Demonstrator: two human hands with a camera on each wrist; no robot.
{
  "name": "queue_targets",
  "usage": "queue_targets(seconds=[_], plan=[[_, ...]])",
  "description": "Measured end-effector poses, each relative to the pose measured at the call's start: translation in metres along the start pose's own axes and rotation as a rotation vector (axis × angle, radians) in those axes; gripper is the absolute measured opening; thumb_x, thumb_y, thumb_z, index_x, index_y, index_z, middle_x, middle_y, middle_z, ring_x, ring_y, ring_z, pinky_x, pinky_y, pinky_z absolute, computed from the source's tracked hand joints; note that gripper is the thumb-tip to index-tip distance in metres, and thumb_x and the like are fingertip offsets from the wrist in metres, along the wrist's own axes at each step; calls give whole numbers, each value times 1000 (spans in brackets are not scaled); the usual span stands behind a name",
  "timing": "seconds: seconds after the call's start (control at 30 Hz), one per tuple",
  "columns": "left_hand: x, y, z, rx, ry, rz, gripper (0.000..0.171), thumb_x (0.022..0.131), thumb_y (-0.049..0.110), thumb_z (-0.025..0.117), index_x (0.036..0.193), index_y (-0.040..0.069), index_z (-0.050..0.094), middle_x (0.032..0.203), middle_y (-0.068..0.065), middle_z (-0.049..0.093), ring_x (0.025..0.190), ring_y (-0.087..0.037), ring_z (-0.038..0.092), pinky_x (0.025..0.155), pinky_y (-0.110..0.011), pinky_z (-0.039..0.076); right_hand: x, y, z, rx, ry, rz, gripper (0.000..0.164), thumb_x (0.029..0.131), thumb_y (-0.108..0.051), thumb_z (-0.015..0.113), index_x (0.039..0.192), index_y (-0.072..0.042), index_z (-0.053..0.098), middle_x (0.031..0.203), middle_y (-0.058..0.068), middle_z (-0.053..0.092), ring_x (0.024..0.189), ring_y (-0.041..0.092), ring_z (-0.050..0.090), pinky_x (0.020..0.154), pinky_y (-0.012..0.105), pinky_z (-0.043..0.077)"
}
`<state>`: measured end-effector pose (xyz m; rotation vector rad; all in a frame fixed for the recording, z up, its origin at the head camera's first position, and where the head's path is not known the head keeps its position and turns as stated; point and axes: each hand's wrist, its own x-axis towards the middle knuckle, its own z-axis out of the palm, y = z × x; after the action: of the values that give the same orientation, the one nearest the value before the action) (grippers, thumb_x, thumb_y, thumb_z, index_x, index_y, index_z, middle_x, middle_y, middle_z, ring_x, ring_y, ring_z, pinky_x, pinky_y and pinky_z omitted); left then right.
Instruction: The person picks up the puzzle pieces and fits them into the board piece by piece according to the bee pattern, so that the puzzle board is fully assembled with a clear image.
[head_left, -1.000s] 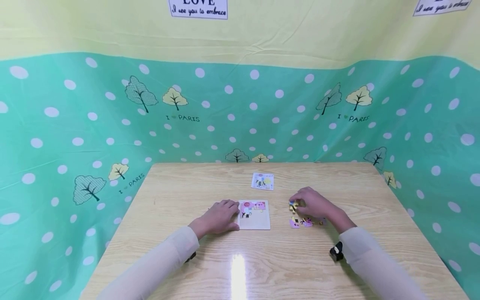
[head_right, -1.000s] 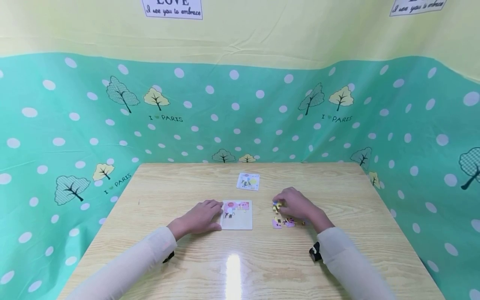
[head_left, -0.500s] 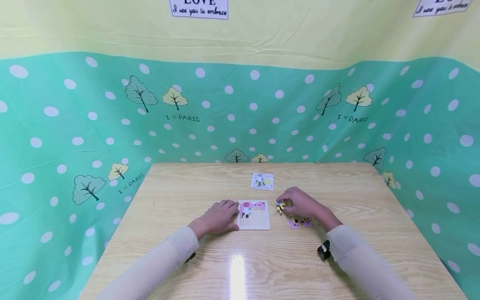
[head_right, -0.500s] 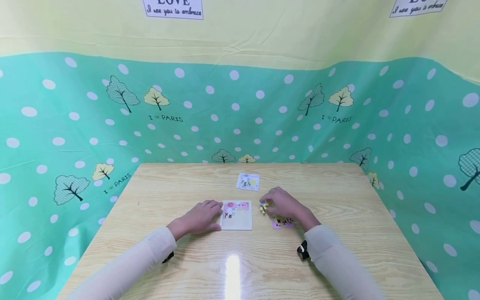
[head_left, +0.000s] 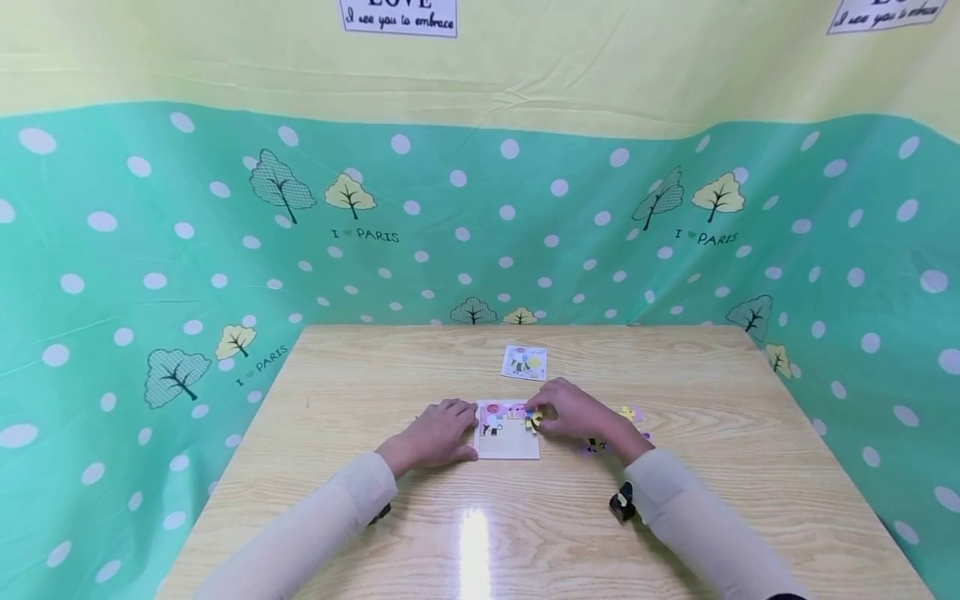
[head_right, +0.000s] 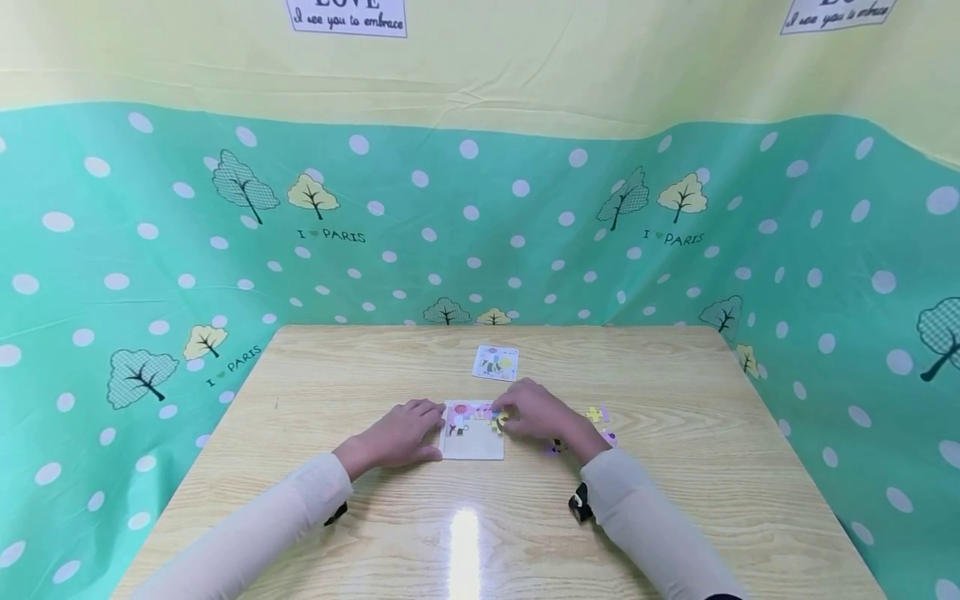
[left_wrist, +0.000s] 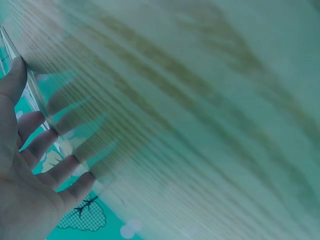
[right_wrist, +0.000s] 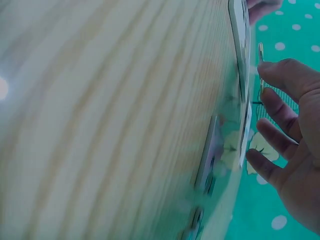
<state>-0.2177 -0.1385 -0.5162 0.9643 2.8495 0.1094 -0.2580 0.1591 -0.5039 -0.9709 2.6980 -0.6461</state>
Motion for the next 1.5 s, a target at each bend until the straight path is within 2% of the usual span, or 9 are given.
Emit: queue_targets(seconds=[0.43,0.67,0.9,1.13,1.5], plan=[[2,-1,-3,-6,-11,-8,62,92,60,64,135,15,61,155,-11,50,143,-34,46,114,-54,45,20,-20,12,10,-24,-18,38,84,-13,76,122,-18,75,103,-7,69,105,14,56,101,39,49],[2,0,-1,6,8,1,63,92,59,66,135,13,60,152,-12,52,140,-35,48,111,-54,47,28,-25,22,-60,-22,-65,38,83,-13,77,121,-19,75,99,-7,70,101,13,55,97,37,49],[2,0,-3,6,14,3,66,92,60,65,136,12,59,152,-13,52,140,-35,49,112,-54,46,34,-29,23,-97,-33,-51,38,83,-13,75,120,-21,76,99,-8,69,103,14,55,99,37,47],[3,-2,-5,9,14,5,66,92,61,64,135,12,60,152,-12,51,140,-34,48,112,-54,46,36,-34,20,-100,-36,-51,35,83,-14,76,117,-19,76,100,-5,70,106,19,58,101,42,48],[4,-3,-3,-2,-3,-5,65,93,61,63,136,13,59,155,-12,50,142,-34,46,112,-55,45,34,-37,20,-117,-71,-23,31,90,-19,74,121,-17,75,112,3,68,117,26,58,107,47,47]])
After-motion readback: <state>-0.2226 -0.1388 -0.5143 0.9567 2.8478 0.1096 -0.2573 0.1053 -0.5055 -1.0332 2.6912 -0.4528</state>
